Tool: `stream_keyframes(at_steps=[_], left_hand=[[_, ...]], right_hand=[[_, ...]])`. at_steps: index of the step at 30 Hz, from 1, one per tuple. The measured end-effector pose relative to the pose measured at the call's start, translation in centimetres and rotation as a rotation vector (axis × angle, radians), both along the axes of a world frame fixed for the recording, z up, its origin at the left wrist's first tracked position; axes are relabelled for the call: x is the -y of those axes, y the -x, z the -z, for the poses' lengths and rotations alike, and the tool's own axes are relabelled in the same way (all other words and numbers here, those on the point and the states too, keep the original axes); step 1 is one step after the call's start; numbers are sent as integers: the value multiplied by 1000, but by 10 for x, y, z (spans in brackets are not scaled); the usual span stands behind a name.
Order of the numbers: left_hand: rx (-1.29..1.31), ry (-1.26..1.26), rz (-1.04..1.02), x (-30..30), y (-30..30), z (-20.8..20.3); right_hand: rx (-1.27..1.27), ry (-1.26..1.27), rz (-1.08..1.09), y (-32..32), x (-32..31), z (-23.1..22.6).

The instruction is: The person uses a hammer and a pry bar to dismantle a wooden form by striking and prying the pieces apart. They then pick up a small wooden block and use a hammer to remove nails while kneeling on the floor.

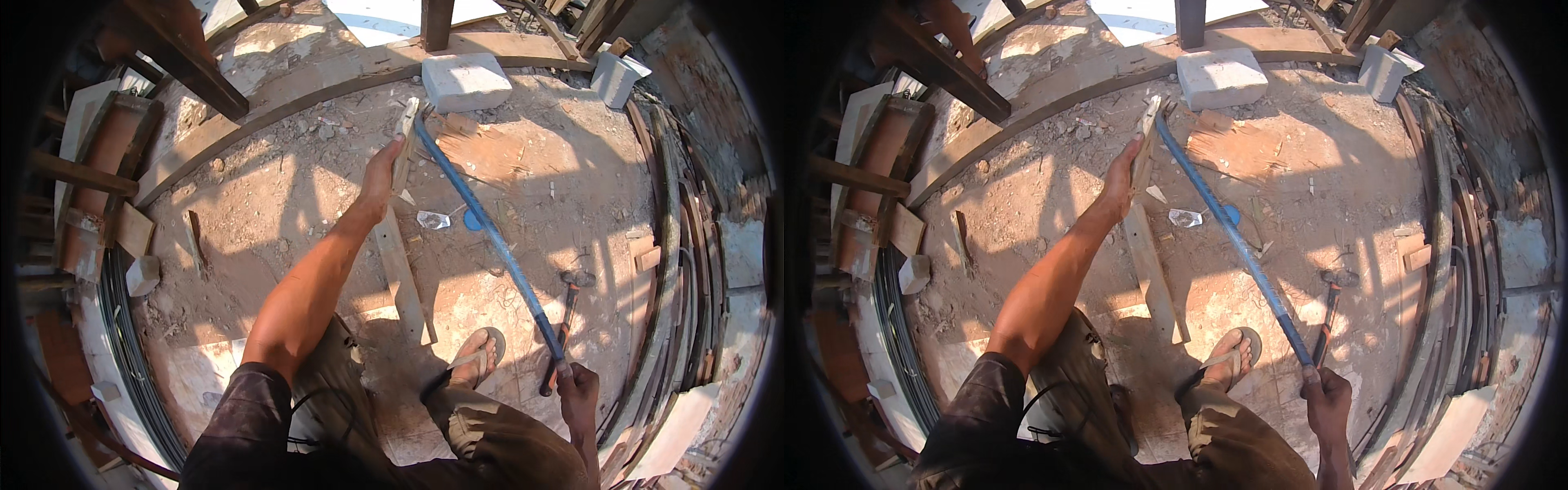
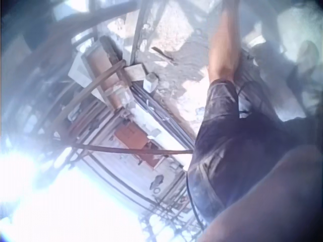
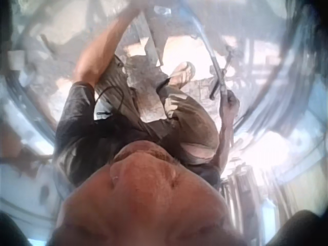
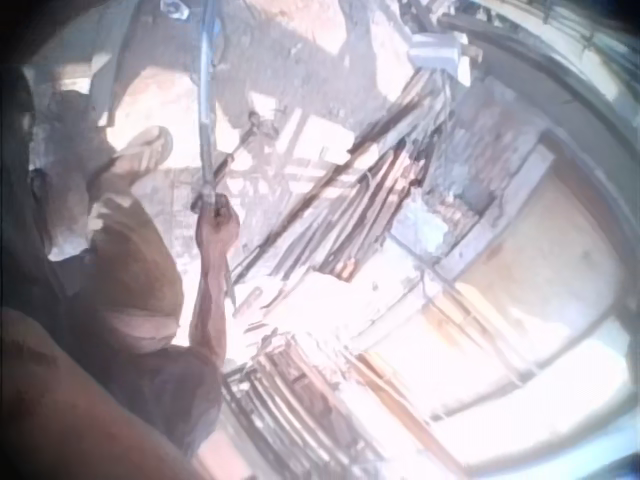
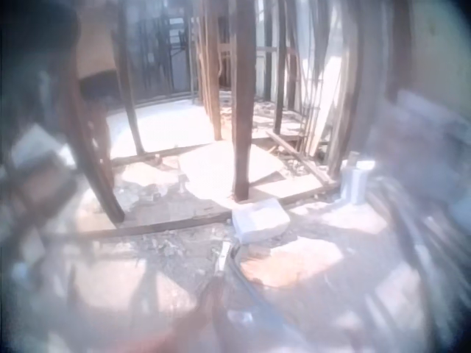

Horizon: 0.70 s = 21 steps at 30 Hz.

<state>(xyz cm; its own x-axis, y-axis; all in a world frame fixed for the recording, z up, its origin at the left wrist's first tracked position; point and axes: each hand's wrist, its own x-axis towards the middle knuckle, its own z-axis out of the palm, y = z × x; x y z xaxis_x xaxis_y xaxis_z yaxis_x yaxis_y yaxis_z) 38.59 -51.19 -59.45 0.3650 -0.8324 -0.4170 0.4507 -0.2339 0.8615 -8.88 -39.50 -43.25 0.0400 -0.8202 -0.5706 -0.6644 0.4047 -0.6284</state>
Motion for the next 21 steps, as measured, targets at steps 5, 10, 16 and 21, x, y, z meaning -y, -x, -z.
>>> stream_keyframes(at_steps=[5, 10, 16, 21], left_hand=[[303, -120, 6, -3, 113, 81], [-126, -397, 603, -18, 143, 86], [1126, -555, 930, -6, 123, 27], [1254, -209, 94, 50, 42, 14]], right_hand=[[-739, 370, -128, 27, 4, -107], [-852, 444, -209, 2, 3, -145], [-819, 399, -258, 21, -1, -100], [-734, 292, -252, 34, -17, -63]])
